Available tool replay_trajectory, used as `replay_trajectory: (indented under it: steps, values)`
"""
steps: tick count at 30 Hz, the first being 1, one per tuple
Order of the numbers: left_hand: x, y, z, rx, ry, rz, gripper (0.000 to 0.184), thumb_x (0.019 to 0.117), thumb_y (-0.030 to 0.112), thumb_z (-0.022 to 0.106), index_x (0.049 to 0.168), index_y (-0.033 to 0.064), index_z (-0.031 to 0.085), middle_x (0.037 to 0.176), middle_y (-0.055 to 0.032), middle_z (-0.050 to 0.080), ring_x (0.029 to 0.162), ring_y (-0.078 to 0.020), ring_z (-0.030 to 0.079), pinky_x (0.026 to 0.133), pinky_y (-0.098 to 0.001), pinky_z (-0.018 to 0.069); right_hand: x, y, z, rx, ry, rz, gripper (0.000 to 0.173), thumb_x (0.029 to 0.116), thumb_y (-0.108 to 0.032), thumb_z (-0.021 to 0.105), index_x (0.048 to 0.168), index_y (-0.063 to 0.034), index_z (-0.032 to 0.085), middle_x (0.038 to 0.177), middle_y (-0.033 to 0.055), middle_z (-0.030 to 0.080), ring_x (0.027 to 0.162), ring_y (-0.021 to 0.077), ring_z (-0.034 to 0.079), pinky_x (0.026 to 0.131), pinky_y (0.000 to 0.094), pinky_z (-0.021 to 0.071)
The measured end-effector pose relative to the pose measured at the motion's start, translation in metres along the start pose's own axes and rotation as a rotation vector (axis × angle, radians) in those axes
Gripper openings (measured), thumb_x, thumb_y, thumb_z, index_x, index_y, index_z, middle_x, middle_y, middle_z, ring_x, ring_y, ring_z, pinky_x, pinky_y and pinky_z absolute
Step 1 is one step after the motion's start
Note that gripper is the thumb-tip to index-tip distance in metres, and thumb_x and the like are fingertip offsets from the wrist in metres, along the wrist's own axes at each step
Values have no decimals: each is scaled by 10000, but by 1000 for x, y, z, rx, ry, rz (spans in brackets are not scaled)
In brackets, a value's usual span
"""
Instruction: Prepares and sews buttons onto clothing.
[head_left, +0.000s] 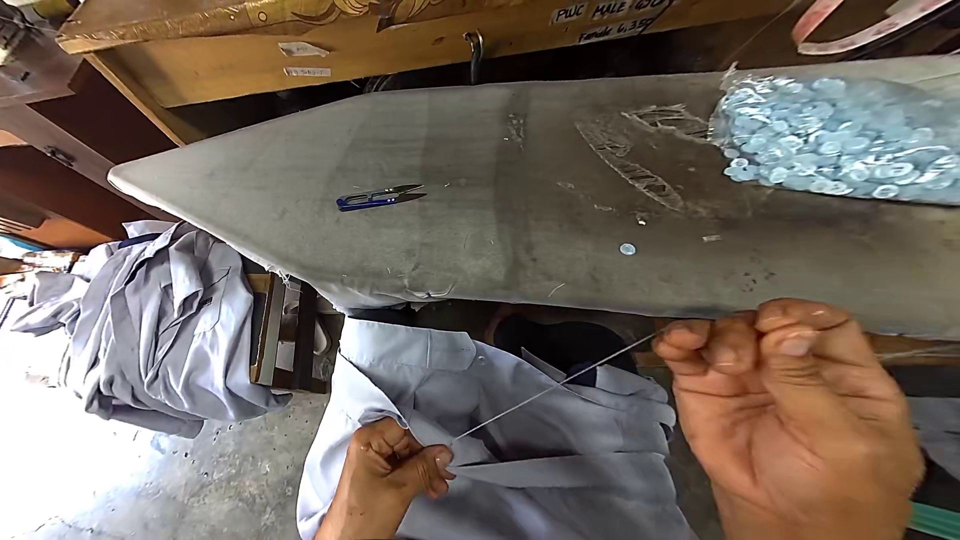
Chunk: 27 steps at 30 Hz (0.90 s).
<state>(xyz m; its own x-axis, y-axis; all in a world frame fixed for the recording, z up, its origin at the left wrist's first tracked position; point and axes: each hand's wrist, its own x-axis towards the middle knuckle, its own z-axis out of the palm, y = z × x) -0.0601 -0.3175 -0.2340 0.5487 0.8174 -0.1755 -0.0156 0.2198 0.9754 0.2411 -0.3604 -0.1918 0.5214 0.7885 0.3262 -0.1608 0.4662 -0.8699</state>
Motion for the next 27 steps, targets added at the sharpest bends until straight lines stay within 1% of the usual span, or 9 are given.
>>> replay_trajectory:
  steps: [1, 2, 4, 5, 7, 9, 12, 18, 27]
  values:
    - [1, 0, 0, -45, -19, -16, 22, 936, 10, 702, 953, 4, 715, 792, -44, 762, 675, -105, 735, 653, -262, 634, -5, 2, 3, -52, -59, 37, 130, 1065, -275, 543, 1103, -227, 658, 873, -56, 711, 796, 102, 718, 781, 287, 625]
    - [2, -1, -2, -93, -40, -26, 42, 941, 11, 698, 975, 6, 722, 810, -51, 764, 693, -115, 739, 669, -274, 638, -12, 5, 8, -109, -156, 89, 137, 1062, -287, 551, 1107, -220, 662, 878, -60, 705, 772, 85, 702, 728, 262, 614]
    - [4, -7, -5, -171, -58, -44, 62, 937, 42, 715, 991, 31, 744, 853, -45, 759, 755, -114, 730, 735, -291, 629, -35, 15, 25, -210, -381, 191, 156, 1058, -258, 563, 1106, -159, 674, 925, -27, 712, 747, 70, 680, 644, 234, 591]
    - [5, -8, -6, -197, -52, -58, 61, 926, 59, 731, 981, 53, 756, 868, -32, 754, 783, -104, 718, 767, -291, 616, -47, 21, 33, -259, -466, 217, 148, 1048, -223, 578, 1092, -131, 686, 964, -14, 711, 766, 57, 675, 644, 218, 586]
    - [5, -7, -5, -245, -41, -86, 61, 912, 71, 746, 968, 79, 770, 890, -21, 751, 821, -95, 712, 804, -296, 607, -68, 31, 45, -373, -544, 196, 128, 1018, -171, 625, 1040, -89, 721, 993, 14, 686, 840, 43, 657, 699, 185, 574]
    - [5, -5, -4, -322, -47, -107, 76, 909, 54, 742, 974, 74, 776, 907, -34, 757, 841, -98, 717, 821, -302, 606, -78, 34, 51, -494, -526, 166, 117, 991, -161, 664, 1003, -79, 747, 939, 26, 674, 807, 16, 632, 675, 135, 538]
    - [6, -4, -1, -438, -54, -128, 96, 904, 32, 737, 977, 69, 787, 916, -46, 765, 850, -97, 724, 835, -299, 603, -82, 29, 55, -595, -496, 138, 113, 965, -152, 688, 988, -72, 764, 870, 32, 658, 734, -3, 604, 611, 104, 496]
    - [5, -6, 0, -512, -72, -107, 120, 901, 25, 738, 1000, 65, 793, 951, -61, 774, 897, -101, 732, 875, -307, 598, -83, 25, 58, -644, -491, 112, 110, 942, -125, 695, 970, -59, 778, 827, 43, 643, 709, 2, 586, 607, 100, 478]
    - [5, -6, 1, -540, -86, -93, 139, 908, 4, 724, 1021, 52, 789, 973, -66, 777, 924, -92, 731, 888, -290, 591, -82, 22, 60, -668, -510, 106, 122, 924, -90, 676, 969, -55, 784, 797, 49, 629, 686, 13, 568, 592, 107, 460]
